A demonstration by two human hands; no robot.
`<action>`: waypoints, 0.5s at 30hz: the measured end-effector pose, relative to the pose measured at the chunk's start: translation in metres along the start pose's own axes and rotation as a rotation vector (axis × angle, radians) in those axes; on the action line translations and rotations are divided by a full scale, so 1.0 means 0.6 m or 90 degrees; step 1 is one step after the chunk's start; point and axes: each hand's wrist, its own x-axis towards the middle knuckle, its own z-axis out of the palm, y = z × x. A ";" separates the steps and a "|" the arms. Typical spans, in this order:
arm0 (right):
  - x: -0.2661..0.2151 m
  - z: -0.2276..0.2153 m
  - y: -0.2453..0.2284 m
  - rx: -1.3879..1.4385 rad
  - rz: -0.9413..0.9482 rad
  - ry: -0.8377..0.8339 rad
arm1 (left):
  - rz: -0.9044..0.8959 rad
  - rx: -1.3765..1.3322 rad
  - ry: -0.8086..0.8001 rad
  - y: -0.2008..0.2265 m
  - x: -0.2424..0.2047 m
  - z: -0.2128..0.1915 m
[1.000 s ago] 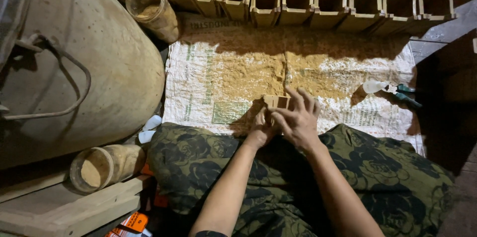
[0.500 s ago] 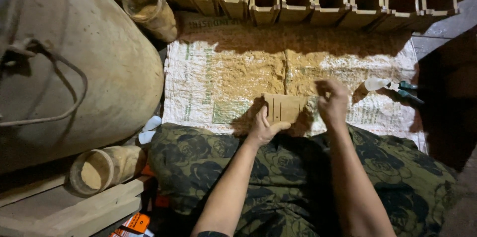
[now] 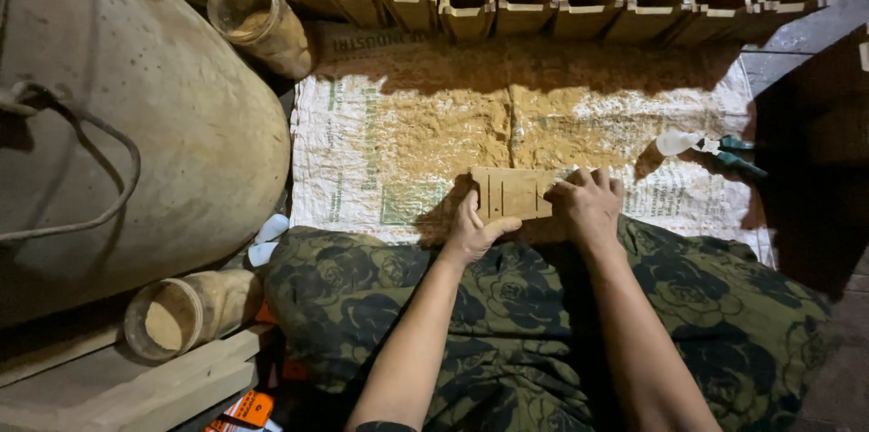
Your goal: The person assembles small wooden boards to form a container, applying glue to the edges and pressing the pieces together by hand.
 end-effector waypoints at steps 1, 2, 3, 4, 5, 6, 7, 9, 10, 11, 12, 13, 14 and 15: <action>-0.010 0.033 0.018 0.000 -0.001 0.001 | 0.001 0.000 0.001 0.014 -0.004 -0.001; -0.020 0.067 0.035 0.012 -0.019 0.000 | -0.002 0.000 0.005 0.029 -0.009 -0.003; -0.031 0.100 0.053 0.022 -0.036 -0.002 | -0.006 0.000 0.009 0.042 -0.013 -0.004; -0.019 0.094 0.051 0.021 -0.037 -0.002 | -0.006 -0.001 0.009 0.041 -0.013 -0.006; -0.006 0.089 0.047 0.026 0.054 -0.173 | 0.010 0.029 0.004 0.039 -0.013 -0.009; 0.007 0.085 0.044 0.031 0.148 -0.343 | 0.026 0.059 -0.002 0.038 -0.012 -0.012; 0.006 0.080 0.055 0.031 0.145 -0.342 | 0.027 0.058 0.001 0.034 -0.010 -0.013; 0.003 0.069 0.080 0.318 0.131 -0.065 | 0.000 -0.002 -0.006 0.025 -0.007 -0.013; 0.016 0.056 0.068 0.318 0.130 -0.065 | 0.000 -0.003 -0.005 0.023 -0.005 -0.011; 0.028 0.041 0.056 0.366 0.097 -0.065 | 0.009 0.009 -0.011 0.022 -0.004 -0.009; 0.041 0.027 0.045 0.414 0.064 -0.065 | 0.019 0.022 -0.018 0.020 -0.003 -0.006; 0.052 0.016 0.027 0.414 0.063 -0.065 | 0.019 0.022 -0.017 0.013 0.001 -0.002; 0.064 0.004 0.008 0.407 0.016 -0.071 | 0.019 0.044 -0.019 0.007 0.004 0.001; 0.076 -0.007 -0.012 0.402 -0.032 -0.077 | 0.019 0.066 -0.018 0.000 0.007 0.003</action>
